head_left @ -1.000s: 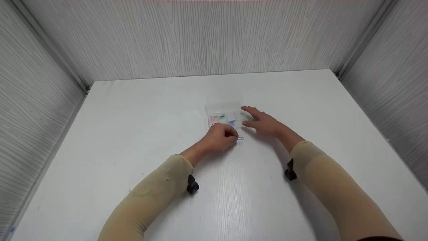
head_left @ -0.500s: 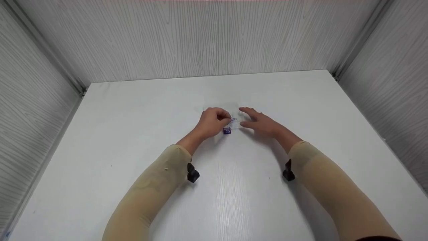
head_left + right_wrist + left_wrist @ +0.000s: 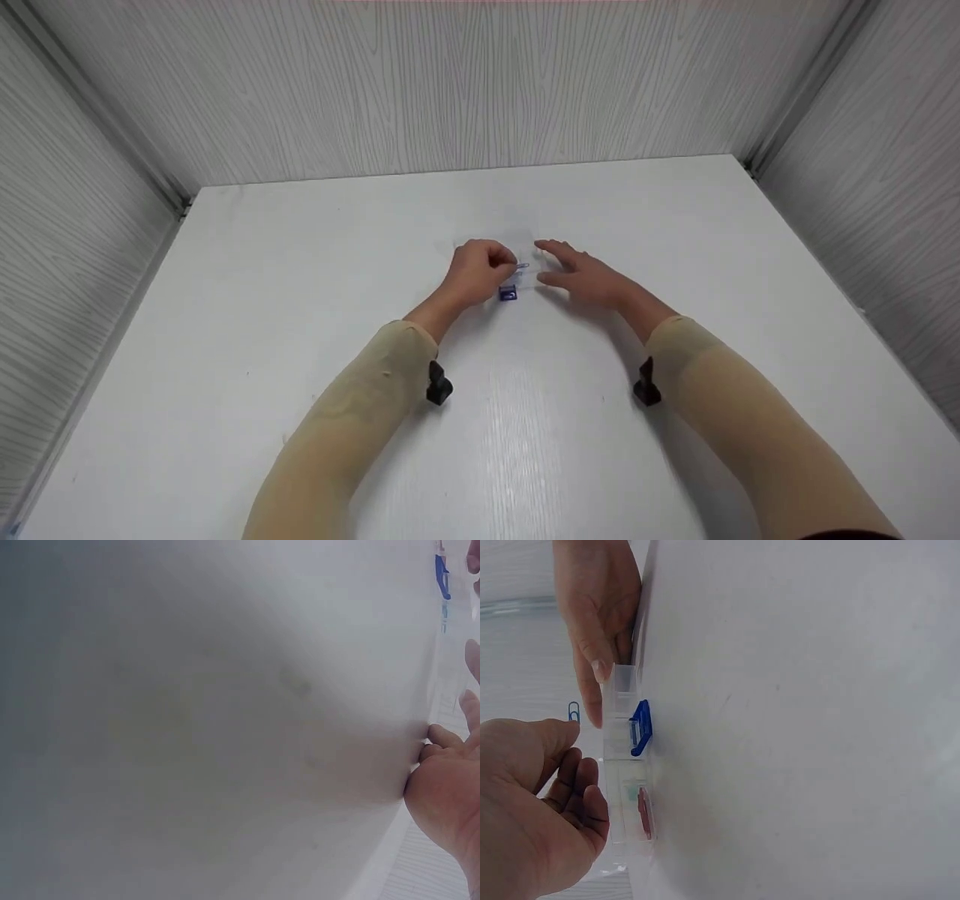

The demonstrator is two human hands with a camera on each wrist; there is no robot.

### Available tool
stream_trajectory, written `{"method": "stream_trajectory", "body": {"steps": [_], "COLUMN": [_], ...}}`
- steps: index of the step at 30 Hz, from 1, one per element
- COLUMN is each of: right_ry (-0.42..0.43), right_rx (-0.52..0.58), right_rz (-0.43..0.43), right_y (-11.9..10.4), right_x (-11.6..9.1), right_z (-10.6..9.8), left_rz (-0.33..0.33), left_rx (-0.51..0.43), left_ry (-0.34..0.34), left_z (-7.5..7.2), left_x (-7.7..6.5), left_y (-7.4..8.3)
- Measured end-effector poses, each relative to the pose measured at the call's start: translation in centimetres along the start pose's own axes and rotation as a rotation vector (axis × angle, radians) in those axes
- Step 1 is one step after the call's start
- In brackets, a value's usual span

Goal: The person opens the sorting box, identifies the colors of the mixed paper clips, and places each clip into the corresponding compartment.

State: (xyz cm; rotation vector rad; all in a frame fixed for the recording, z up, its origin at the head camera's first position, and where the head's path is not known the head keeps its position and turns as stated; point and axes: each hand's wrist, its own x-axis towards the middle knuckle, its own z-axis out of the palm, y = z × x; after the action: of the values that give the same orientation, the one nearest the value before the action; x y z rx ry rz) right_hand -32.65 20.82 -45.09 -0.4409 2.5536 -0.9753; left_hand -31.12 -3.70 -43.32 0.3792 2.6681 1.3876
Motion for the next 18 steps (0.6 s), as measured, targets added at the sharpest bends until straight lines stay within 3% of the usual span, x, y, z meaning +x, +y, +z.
{"method": "stream_trajectory", "body": {"steps": [8, 18], "right_ry": [-0.003, 0.020], "right_rx": [-0.004, -0.007], "right_rz": [0.008, 0.037], "right_y": [0.0, -0.1], "right_x": [0.4, 0.3], "right_z": [0.2, 0.1], "left_rz": [-0.006, 0.017], "left_rx": [-0.003, -0.013], "left_ry": [0.009, 0.065], "left_z": [0.0, -1.5], "left_x": [0.0, -1.0], "left_y": [-0.1, -0.2]}}
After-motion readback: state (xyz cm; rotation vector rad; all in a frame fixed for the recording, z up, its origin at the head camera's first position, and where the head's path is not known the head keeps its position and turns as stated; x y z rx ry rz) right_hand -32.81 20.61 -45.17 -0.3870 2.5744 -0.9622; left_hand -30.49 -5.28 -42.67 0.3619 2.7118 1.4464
